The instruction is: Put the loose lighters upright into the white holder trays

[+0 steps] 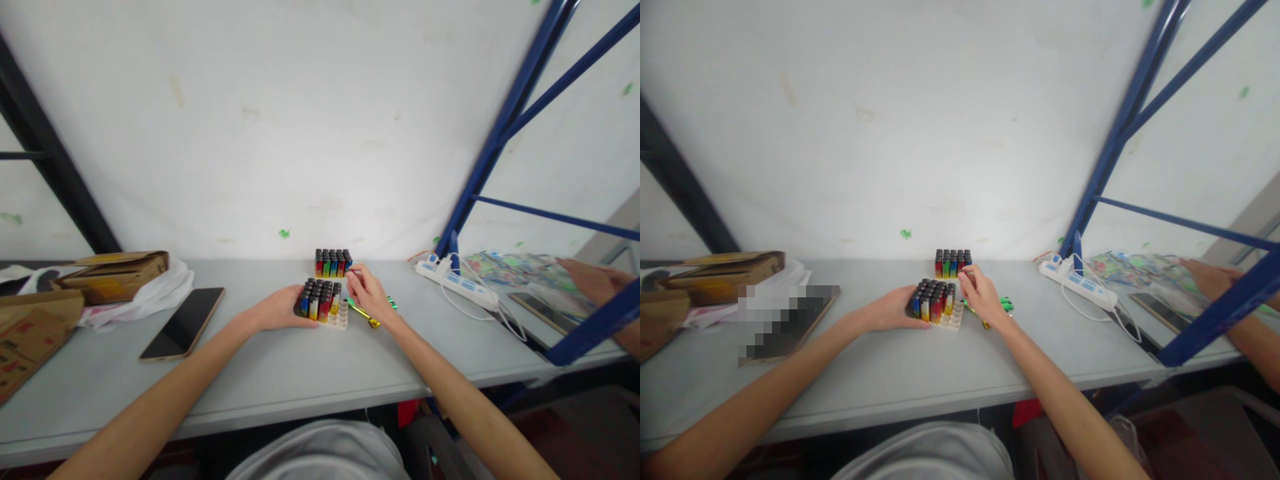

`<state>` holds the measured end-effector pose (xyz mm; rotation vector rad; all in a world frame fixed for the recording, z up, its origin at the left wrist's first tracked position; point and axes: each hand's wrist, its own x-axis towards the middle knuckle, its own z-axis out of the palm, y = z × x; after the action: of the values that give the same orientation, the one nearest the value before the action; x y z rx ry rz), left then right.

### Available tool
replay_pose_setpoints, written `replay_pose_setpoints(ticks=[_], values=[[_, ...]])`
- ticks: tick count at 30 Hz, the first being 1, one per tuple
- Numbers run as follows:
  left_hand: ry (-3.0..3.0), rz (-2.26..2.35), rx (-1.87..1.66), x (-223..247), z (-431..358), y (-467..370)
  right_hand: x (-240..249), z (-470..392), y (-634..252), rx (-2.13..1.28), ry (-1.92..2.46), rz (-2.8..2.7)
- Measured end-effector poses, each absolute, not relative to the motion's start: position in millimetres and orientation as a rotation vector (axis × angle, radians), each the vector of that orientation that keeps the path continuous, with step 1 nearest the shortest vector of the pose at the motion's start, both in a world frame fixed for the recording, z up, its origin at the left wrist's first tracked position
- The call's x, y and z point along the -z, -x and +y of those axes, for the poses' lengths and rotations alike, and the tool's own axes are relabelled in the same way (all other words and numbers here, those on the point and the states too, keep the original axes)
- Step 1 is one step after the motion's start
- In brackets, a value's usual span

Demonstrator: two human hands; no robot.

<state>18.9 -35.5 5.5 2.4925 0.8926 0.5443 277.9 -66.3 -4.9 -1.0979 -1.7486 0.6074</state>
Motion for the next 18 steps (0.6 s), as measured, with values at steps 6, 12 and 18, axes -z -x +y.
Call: replay_pose_setpoints(ticks=[6,12,18], values=[[-2.479,0.836,-0.547,-5.0,-35.2,-18.7,-4.5,-74.0,-278.0,-0.43,0.978,-1.896],[-2.493,0.917,-0.54,-0.8,-32.3,-17.2,-3.4,-76.4,-277.0,-0.412,0.924,-2.097],[-2.498,0.908,-0.546,-0.5,-32.1,-17.2,-1.7,-76.7,-277.4,-0.429,0.919,-2.106]])
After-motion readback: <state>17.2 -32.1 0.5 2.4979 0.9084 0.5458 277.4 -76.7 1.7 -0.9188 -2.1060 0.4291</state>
